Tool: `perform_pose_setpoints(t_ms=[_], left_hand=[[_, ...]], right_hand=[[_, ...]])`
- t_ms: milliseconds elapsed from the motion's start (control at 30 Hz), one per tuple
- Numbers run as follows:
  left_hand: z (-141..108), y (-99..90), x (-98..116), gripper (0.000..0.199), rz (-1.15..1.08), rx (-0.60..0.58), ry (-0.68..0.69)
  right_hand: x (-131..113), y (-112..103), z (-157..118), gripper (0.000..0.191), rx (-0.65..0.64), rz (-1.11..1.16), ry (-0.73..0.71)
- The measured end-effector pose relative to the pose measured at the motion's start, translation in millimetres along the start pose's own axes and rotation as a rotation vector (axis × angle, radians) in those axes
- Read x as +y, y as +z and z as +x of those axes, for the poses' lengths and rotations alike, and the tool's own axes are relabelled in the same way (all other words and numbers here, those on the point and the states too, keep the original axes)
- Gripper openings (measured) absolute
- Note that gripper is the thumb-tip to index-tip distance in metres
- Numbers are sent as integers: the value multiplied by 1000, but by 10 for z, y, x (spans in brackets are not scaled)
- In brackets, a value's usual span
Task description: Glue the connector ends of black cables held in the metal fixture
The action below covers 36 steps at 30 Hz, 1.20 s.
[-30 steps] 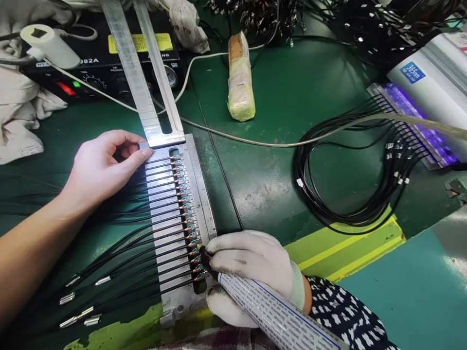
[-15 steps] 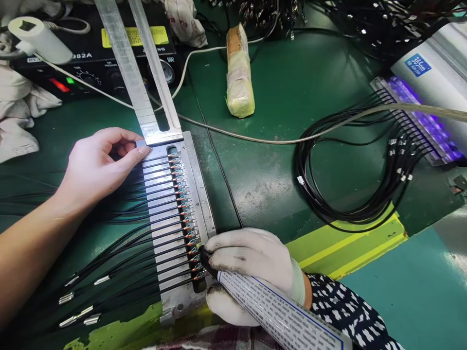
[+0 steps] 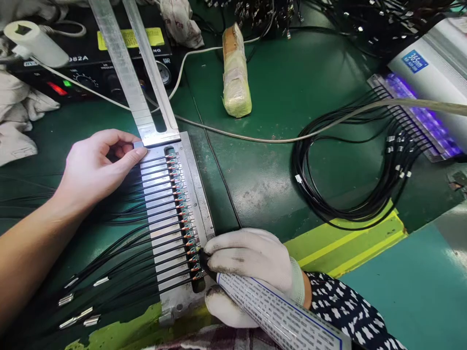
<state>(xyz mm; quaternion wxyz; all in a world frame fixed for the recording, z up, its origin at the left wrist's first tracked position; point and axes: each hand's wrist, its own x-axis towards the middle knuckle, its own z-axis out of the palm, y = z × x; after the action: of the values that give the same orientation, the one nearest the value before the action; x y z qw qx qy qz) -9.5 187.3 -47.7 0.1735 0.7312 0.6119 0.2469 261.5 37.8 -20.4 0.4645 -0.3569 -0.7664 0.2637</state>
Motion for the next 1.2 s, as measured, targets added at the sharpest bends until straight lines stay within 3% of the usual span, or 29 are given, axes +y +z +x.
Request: perform_pose_setpoints(t_ms=[633, 1200], left_hand=[[1, 10, -16, 21, 11, 13, 10], [12, 20, -29, 27, 42, 10, 16]], right_hand=[[31, 22, -27, 19, 21, 8, 17], [-92, -48, -109, 13, -72, -80, 3]])
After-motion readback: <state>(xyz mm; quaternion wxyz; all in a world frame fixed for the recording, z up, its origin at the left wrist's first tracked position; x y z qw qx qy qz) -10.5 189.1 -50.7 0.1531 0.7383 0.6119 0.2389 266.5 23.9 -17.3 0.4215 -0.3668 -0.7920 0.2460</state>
